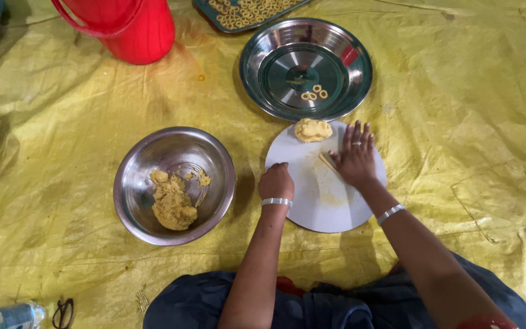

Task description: The person rolls small pieces of yellow dough into thin ropes on a white plate, then joins the ends to form rings and places them into a metal bowl. The person repeats this process multiple times, taking dough from a larger bowl and shaping it by hand.

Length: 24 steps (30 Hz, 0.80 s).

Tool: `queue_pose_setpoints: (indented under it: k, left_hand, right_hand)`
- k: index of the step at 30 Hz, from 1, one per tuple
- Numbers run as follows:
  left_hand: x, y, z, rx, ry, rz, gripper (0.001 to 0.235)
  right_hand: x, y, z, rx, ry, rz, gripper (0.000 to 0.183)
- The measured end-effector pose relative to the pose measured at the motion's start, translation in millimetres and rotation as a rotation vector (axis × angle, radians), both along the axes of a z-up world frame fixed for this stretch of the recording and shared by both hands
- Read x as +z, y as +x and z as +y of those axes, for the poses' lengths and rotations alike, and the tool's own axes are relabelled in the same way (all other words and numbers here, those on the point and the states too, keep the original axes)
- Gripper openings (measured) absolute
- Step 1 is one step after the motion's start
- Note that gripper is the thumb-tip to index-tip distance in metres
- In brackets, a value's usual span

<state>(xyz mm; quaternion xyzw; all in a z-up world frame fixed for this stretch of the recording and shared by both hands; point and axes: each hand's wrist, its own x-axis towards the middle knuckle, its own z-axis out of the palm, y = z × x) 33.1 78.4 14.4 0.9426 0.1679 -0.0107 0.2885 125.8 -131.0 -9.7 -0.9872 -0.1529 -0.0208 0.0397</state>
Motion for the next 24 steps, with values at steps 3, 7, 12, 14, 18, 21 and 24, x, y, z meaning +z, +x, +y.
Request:
queue_pose_setpoints:
  k: [3, 7, 12, 14, 18, 21, 24]
  left_hand:
    - [-3.9, -1.7, -0.8, 0.001, 0.002, 0.027, 0.031]
    - [-5.5, 3.2, 1.0, -0.024, 0.034, -0.051, 0.031]
    - [-1.9, -6.0, -1.2, -0.063, 0.023, 0.055, 0.018]
    - [6.1, -3.2, -4.3, -0.148, 0.082, 0.106, 0.021]
    - [9.4, -11.3, -13.6, -0.336, 0.149, 0.094, 0.031]
    - [6.5, -18.0, -21.5, -0.377, 0.304, 0.007, 0.008]
    - [4.2, -16.1, -26.5, -0.324, 0.429, -0.254, 0.005]
  right_hand:
    - [-13.6, -42.7, 16.2, 0.093, -0.038, 0.150, 0.094]
    - [3.1, -45.0, -0.1, -0.043, 0.382, -0.043, 0.071]
    - [38.0, -51.6, -48.5, -0.275, 0.634, 0.112, 0.036]
    - [46.3, -74.9, -50.4, -0.125, 0.452, 0.169, 0.028]
    - [47.1, -130.6, -44.2, 0.080, 0.389, 0.106, 0.027]
    - [44.2, -144.7, -41.2, 0.111, 0.376, 0.053, 0.018]
    - [41.7, -135.8, -41.8, 0.132, 0.374, 0.024, 0.007]
